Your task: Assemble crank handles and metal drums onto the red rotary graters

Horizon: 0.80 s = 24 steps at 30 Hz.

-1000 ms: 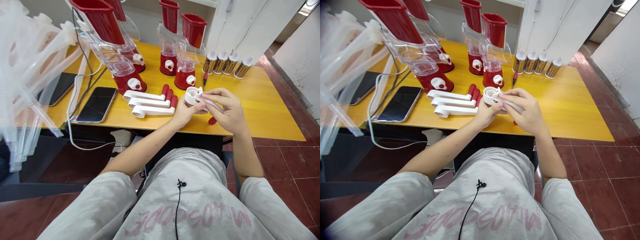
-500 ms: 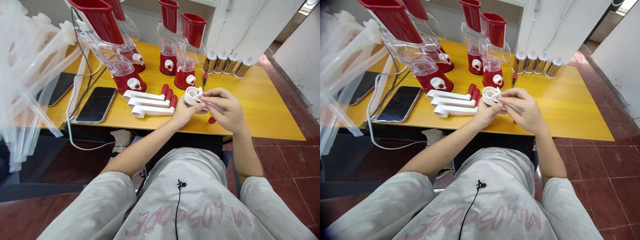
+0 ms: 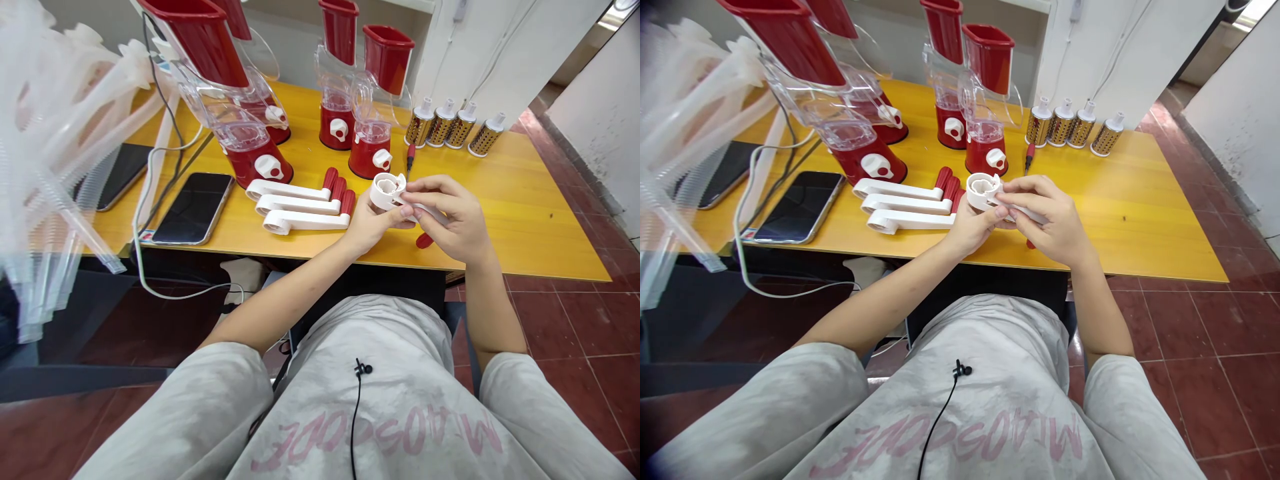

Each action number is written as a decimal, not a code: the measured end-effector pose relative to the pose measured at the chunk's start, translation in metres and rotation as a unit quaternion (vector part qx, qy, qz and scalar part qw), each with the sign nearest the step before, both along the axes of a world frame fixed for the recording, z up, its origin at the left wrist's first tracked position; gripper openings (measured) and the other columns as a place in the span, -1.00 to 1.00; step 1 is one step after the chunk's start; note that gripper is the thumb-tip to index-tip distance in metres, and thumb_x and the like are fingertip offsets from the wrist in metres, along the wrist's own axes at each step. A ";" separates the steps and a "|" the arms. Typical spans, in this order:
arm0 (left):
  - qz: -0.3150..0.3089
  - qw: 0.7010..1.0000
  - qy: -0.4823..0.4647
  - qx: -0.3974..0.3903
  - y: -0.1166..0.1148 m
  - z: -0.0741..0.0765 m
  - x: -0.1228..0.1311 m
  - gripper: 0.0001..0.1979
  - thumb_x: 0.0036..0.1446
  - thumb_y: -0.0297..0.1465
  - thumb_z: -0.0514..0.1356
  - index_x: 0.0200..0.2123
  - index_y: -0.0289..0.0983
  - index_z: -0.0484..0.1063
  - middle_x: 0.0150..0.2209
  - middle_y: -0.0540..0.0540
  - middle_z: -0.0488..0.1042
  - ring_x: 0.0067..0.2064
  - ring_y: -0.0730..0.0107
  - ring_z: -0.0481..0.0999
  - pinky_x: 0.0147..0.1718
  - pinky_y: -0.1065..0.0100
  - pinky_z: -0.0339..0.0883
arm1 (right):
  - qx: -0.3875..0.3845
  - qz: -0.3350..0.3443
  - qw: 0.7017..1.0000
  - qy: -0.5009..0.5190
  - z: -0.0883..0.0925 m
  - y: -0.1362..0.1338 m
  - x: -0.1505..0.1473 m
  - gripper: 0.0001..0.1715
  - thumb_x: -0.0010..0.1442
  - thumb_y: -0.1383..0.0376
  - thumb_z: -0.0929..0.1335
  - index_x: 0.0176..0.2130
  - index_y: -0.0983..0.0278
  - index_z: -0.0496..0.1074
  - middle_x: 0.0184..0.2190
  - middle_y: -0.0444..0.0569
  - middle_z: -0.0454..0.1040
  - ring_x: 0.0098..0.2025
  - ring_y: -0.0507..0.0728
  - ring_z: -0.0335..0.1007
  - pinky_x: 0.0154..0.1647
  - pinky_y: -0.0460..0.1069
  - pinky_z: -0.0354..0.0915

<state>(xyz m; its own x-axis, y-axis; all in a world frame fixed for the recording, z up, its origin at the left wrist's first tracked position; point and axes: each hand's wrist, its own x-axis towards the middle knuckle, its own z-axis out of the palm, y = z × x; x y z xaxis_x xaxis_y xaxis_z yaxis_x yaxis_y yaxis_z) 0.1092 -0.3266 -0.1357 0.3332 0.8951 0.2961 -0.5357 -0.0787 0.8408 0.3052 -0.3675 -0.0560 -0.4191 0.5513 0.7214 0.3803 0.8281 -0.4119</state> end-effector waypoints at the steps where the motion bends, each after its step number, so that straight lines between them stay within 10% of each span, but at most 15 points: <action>1: 0.000 1.000 0.001 -0.001 0.000 0.001 0.000 -0.14 -0.11 0.09 0.77 0.09 -0.19 0.55 -0.03 -0.10 0.77 0.02 0.01 0.88 -0.04 0.09 0.88 | 0.001 0.003 1.000 0.001 0.000 0.000 0.000 -0.63 0.58 0.20 0.46 0.24 -0.06 0.79 0.18 0.04 0.74 0.22 0.31 0.74 0.34 0.32 0.66; 24: 0.020 1.000 0.013 -0.004 -0.003 0.003 0.002 -0.11 -0.15 0.16 0.76 0.09 -0.19 0.59 -0.04 -0.11 0.80 0.01 0.00 0.88 -0.01 0.04 0.88 | -0.030 -0.025 0.999 0.004 0.003 -0.008 -0.004 -0.67 0.57 0.21 0.48 0.18 -0.03 0.82 0.21 0.04 0.76 0.23 0.31 0.76 0.38 0.32 0.65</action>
<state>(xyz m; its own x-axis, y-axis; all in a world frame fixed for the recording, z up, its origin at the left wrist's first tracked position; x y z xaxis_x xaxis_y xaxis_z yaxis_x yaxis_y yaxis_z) 0.1112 -0.3297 -0.1329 0.3051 0.9098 0.2812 -0.5109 -0.0928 0.8546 0.3009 -0.3751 -0.0531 -0.3843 0.6136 0.6897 0.4176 0.7819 -0.4629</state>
